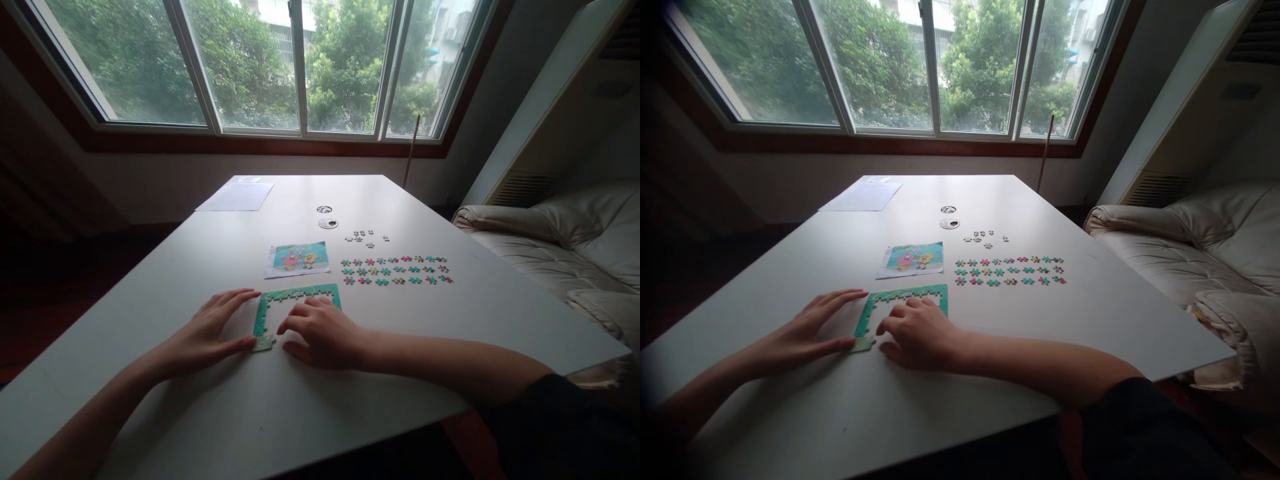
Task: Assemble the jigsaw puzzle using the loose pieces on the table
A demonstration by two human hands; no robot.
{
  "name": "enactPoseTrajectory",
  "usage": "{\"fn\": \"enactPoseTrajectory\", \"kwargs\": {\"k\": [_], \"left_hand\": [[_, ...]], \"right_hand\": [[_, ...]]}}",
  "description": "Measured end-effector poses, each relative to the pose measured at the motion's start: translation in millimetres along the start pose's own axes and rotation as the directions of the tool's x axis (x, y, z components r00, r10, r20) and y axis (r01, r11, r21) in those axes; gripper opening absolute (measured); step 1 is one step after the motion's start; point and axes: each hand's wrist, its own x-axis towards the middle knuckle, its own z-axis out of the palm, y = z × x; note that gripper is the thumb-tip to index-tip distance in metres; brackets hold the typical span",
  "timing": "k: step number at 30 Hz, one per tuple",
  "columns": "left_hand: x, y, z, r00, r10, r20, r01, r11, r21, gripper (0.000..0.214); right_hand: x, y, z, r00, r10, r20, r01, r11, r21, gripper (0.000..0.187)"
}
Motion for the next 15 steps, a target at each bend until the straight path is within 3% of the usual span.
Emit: {"fn": "enactPoseTrajectory", "kwargs": {"k": [8,15], "left_hand": [[-1.3,-1.2,0.7,1.000,0.019,-0.005,-0.019,1.000,-0.008,0.071],[-1.8,-3.5,5.6,0.999,0.004,-0.036,-0.004,1.000,0.018,0.069]], "right_hand": [[-25.9,-14.2,3.2,0.989,-0.148,-0.012,0.145,0.980,-0.137,0.019],[-29.5,-13.7,9.3,0.980,-0.193,-0.041,0.182,0.964,-0.194,0.015]]}}
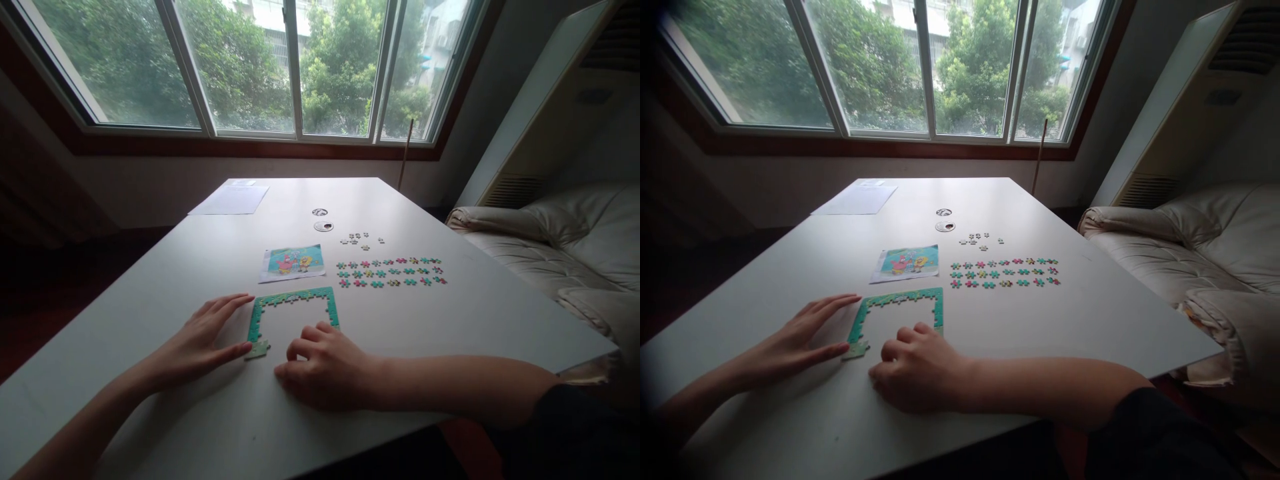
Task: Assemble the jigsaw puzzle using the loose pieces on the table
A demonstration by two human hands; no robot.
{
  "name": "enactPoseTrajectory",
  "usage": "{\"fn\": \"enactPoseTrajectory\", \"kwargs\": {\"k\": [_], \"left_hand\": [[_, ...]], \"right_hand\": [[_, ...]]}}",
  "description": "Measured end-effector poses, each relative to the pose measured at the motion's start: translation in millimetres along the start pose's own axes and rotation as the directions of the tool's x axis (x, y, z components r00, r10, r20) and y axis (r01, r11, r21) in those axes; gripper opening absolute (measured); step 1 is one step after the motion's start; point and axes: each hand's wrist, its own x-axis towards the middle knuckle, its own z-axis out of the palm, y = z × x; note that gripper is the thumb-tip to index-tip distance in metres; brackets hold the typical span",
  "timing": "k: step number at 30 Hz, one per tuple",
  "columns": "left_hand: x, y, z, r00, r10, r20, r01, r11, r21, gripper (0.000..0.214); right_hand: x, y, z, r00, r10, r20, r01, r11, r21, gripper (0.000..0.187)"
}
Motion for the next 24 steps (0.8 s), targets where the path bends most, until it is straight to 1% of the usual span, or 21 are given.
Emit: {"fn": "enactPoseTrajectory", "kwargs": {"k": [3,8,13,18,24], "left_hand": [[1.2,2.6,4.8,0.999,-0.013,-0.047,0.014,0.999,0.035,0.068],[2.9,4.4,13.4,0.995,-0.003,-0.101,0.013,0.995,0.102,0.079],[3.2,1.7,16.3,0.995,-0.019,-0.098,0.031,0.993,0.114,0.082],[2.9,3.1,12.4,0.995,-0.014,-0.103,0.022,0.996,0.081,0.081],[-0.9,-1.4,6.3,0.997,-0.051,-0.049,0.050,0.998,-0.023,0.069]], "right_hand": [[-0.2,0.6,-0.3,1.000,-0.004,0.003,0.004,1.000,-0.008,0.015],[0.5,0.4,0.5,1.000,-0.008,-0.005,0.008,1.000,-0.016,0.014],[0.7,0.5,0.2,1.000,-0.026,0.011,0.026,0.999,-0.019,0.016],[-0.3,1.6,1.4,1.000,-0.030,0.004,0.030,0.999,-0.024,0.016],[-0.4,2.0,3.2,0.999,-0.032,-0.004,0.032,0.999,-0.026,0.016]]}}
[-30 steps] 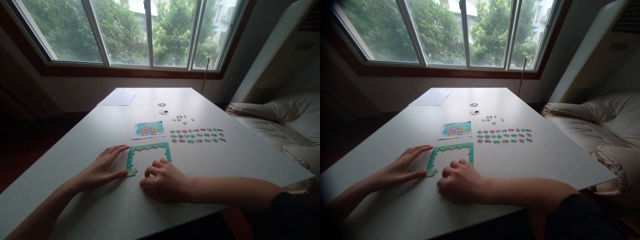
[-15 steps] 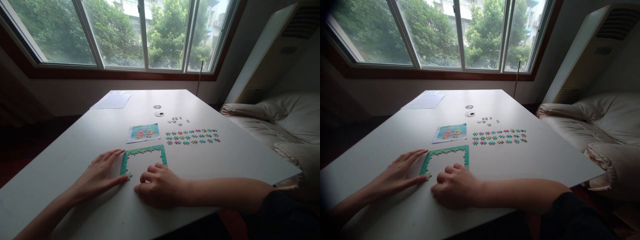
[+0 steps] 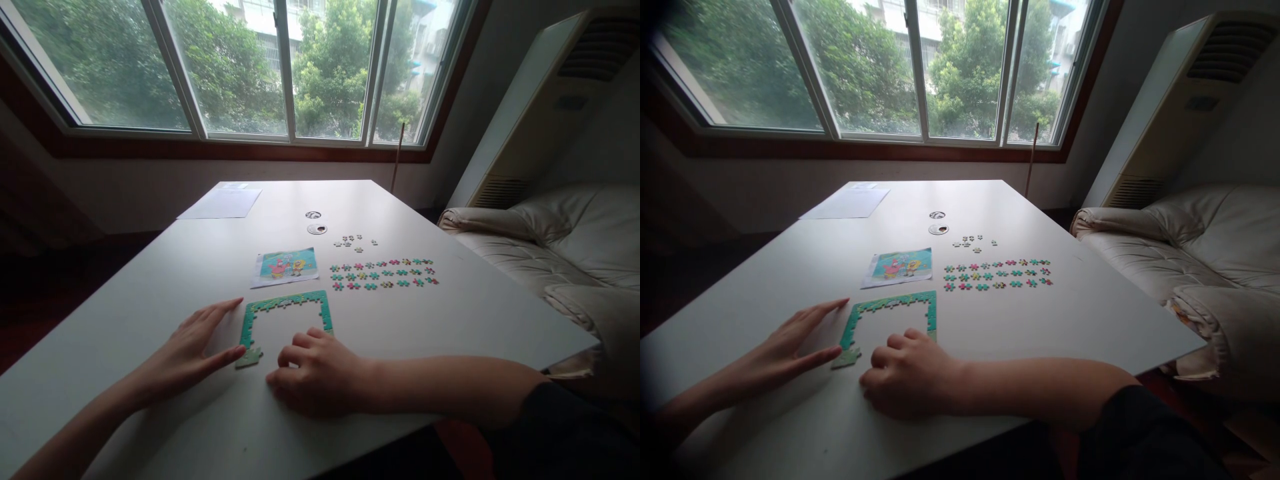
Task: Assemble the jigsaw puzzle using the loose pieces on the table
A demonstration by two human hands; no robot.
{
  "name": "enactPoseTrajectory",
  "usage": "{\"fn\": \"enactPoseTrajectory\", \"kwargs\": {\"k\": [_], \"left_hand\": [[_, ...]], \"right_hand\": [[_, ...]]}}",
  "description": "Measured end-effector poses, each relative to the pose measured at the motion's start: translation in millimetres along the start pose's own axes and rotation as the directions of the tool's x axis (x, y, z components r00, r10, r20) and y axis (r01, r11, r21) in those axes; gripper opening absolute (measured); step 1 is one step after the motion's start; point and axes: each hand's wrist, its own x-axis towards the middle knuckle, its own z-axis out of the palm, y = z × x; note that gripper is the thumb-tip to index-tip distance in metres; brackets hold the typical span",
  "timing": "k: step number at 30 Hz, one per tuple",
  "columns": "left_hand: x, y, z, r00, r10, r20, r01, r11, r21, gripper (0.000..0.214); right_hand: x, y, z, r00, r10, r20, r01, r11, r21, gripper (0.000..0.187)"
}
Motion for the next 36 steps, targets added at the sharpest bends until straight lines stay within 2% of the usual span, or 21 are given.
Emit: {"fn": "enactPoseTrajectory", "kwargs": {"k": [7,17,28,36], "left_hand": [[-0.6,-8.4,2.4,0.999,0.051,-0.005,-0.051,0.999,0.010,0.075],[0.2,6.0,-5.2,0.999,0.004,0.038,-0.005,1.000,0.028,0.078],[1.4,7.3,-2.5,1.000,0.003,0.015,-0.005,0.997,0.081,0.079],[1.3,6.7,0.9,1.000,0.012,-0.011,-0.011,0.999,0.047,0.078]], "right_hand": [[-0.3,-0.4,0.3,1.000,-0.001,0.002,0.001,1.000,0.000,0.018],[7.9,5.8,-4.6,0.999,-0.018,0.042,0.015,0.997,0.070,0.018],[41.5,19.1,11.2,0.987,0.163,0.002,-0.159,0.957,0.243,0.023],[55.6,22.7,9.8,0.988,0.148,0.049,-0.155,0.945,0.289,0.019]]}}
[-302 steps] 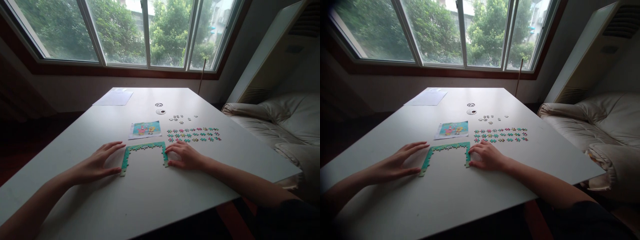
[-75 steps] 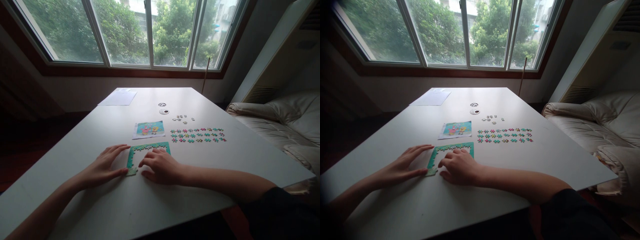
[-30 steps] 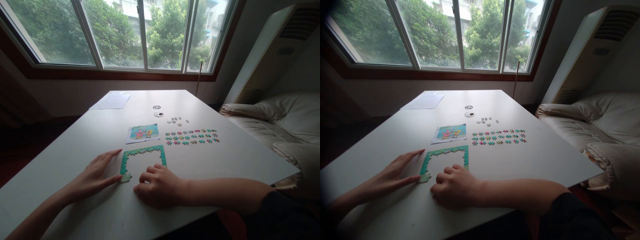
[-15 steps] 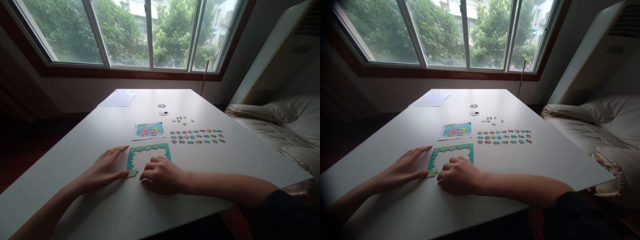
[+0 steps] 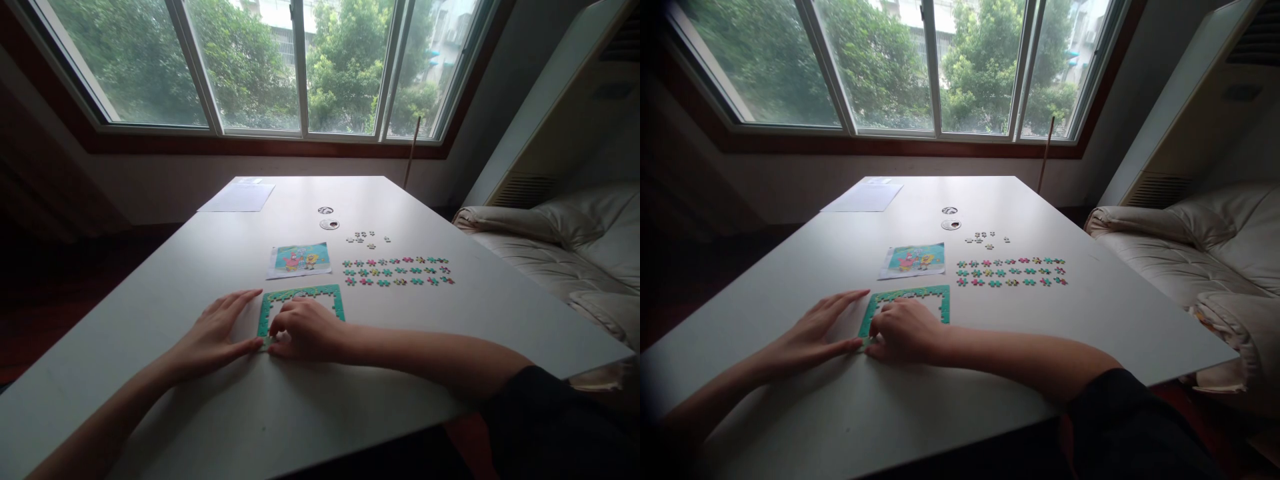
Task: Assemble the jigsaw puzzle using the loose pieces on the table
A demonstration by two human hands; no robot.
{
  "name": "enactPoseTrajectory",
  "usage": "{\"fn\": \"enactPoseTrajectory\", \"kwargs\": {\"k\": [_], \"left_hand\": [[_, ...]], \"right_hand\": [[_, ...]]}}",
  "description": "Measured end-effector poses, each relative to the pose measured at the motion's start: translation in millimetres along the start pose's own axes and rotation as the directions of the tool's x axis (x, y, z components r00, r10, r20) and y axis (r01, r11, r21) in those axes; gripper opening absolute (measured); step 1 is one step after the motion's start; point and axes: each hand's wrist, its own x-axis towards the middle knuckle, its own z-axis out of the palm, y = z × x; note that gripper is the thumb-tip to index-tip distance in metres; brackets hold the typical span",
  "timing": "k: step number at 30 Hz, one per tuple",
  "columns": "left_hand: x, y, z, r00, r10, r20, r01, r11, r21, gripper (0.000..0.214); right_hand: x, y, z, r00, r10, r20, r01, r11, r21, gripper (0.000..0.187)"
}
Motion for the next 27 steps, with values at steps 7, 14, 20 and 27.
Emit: {"fn": "enactPoseTrajectory", "kwargs": {"k": [7,14,20,27], "left_hand": [[-1.5,-2.7,-0.5,0.999,0.017,0.029,-0.017,1.000,-0.009,0.075],[-2.3,-1.4,-2.7,0.997,-0.025,0.067,0.025,1.000,-0.001,0.077],[-2.9,-6.1,0.0,0.996,-0.042,0.083,0.044,0.999,-0.030,0.073],[-3.5,-10.9,3.7,0.997,-0.050,0.056,0.053,0.997,-0.055,0.069]], "right_hand": [[7.2,-0.2,-6.3,0.981,0.162,0.106,-0.181,0.963,0.198,0.016],[-1.2,-0.9,-25.9,0.953,0.241,0.184,-0.288,0.910,0.297,0.011],[-8.4,8.6,-21.8,0.944,0.306,0.122,-0.322,0.934,0.152,0.013],[-11.4,10.0,-13.7,0.980,0.200,0.019,-0.201,0.979,0.023,0.012]]}}
